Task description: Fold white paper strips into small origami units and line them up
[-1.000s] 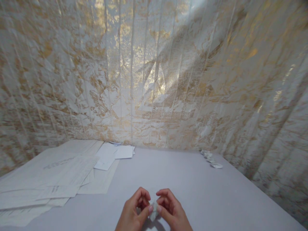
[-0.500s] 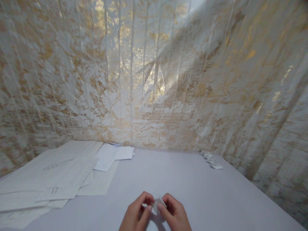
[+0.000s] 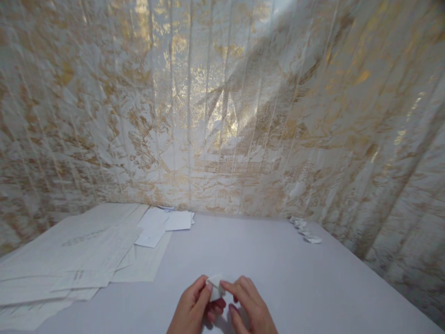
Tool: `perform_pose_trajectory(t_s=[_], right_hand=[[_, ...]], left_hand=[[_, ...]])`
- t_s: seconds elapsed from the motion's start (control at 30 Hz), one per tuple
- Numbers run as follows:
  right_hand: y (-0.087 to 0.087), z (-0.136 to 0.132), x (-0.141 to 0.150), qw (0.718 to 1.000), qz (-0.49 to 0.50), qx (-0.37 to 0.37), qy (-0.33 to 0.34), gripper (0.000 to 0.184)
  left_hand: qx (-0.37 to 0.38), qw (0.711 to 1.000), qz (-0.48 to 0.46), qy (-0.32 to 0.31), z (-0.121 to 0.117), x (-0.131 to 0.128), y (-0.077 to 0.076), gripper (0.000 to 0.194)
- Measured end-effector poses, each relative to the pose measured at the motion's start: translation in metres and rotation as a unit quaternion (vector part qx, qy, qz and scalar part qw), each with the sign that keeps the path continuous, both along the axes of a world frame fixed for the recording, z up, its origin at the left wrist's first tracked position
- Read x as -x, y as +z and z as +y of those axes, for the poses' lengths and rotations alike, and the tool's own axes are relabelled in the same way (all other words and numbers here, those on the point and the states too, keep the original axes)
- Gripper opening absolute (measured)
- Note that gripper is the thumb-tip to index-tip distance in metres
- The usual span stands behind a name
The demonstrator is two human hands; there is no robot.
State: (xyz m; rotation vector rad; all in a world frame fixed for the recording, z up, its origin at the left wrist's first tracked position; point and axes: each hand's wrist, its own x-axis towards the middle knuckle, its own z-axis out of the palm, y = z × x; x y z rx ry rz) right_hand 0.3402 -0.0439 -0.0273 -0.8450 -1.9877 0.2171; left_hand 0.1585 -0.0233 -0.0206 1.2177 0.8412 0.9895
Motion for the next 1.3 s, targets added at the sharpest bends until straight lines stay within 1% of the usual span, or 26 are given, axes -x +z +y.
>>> perform_pose_trajectory(t_s=[0.03, 0.1, 0.17, 0.23, 0.37, 0.53, 0.57, 0.67, 0.73, 0.83, 0.9, 0.97, 1.03, 1.1, 1.2, 1.3], right_hand=[[0.007, -0.001, -0.004, 0.999, 0.023, 0.023, -0.001, 0.051], [0.016, -0.001, -0.01, 0.996, 0.054, 0.069, 0.033, 0.047], [0.018, 0.0, -0.012, 0.988, 0.061, 0.114, 0.08, 0.043], [0.015, 0.002, -0.011, 0.981, 0.063, 0.149, 0.103, 0.04], [0.007, 0.005, -0.009, 0.977, 0.081, 0.176, 0.093, 0.035], [0.006, 0.006, -0.011, 0.973, 0.087, 0.194, 0.087, 0.014], [0.006, 0.006, -0.01, 0.971, 0.092, 0.204, 0.085, 0.015], [0.003, 0.007, -0.008, 0.959, 0.12, 0.244, 0.072, 0.037], [0.0, 0.007, -0.006, 0.943, 0.152, 0.287, 0.069, 0.045], [-0.004, 0.005, -0.002, 0.91, 0.204, 0.355, 0.072, 0.044], [-0.005, 0.004, 0.0, 0.898, 0.218, 0.377, 0.07, 0.041], [-0.005, 0.003, 0.001, 0.895, 0.214, 0.385, 0.073, 0.042], [-0.003, 0.003, 0.0, 0.894, 0.206, 0.389, 0.083, 0.047], [-0.001, 0.003, 0.0, 0.903, 0.192, 0.376, 0.081, 0.052], [0.001, 0.002, 0.0, 0.919, 0.177, 0.347, 0.068, 0.054], [-0.001, 0.001, 0.001, 0.911, 0.211, 0.345, 0.085, 0.052]], left_hand=[[0.02, 1.0, -0.005, -0.023, 0.002, -0.001, -0.002, 0.062], [0.046, 0.996, 0.0, -0.073, 0.004, -0.002, -0.006, 0.067], [0.053, 0.994, 0.009, -0.098, 0.007, -0.002, -0.009, 0.066], [0.051, 0.993, 0.012, -0.106, 0.009, 0.0, -0.01, 0.063], [0.046, 0.992, 0.006, -0.117, 0.015, 0.005, -0.008, 0.059], [0.066, 0.988, -0.008, -0.138, 0.016, 0.004, -0.014, 0.057], [0.069, 0.987, -0.011, -0.142, 0.015, 0.004, -0.015, 0.056], [0.075, 0.985, -0.017, -0.154, 0.013, 0.004, -0.016, 0.056], [0.075, 0.984, -0.018, -0.161, 0.012, 0.005, -0.015, 0.056], [0.07, 0.984, -0.02, -0.163, 0.012, 0.007, -0.011, 0.055], [0.066, 0.984, -0.018, -0.163, 0.012, 0.008, -0.009, 0.054], [0.065, 0.984, -0.015, -0.166, 0.012, 0.008, -0.01, 0.054], [0.067, 0.984, -0.011, -0.166, 0.012, 0.007, -0.011, 0.054], [0.066, 0.984, -0.008, -0.163, 0.011, 0.006, -0.012, 0.055], [0.065, 0.984, -0.003, -0.167, 0.01, 0.006, -0.01, 0.057], [0.062, 0.983, -0.002, -0.174, 0.008, 0.006, -0.006, 0.057]])
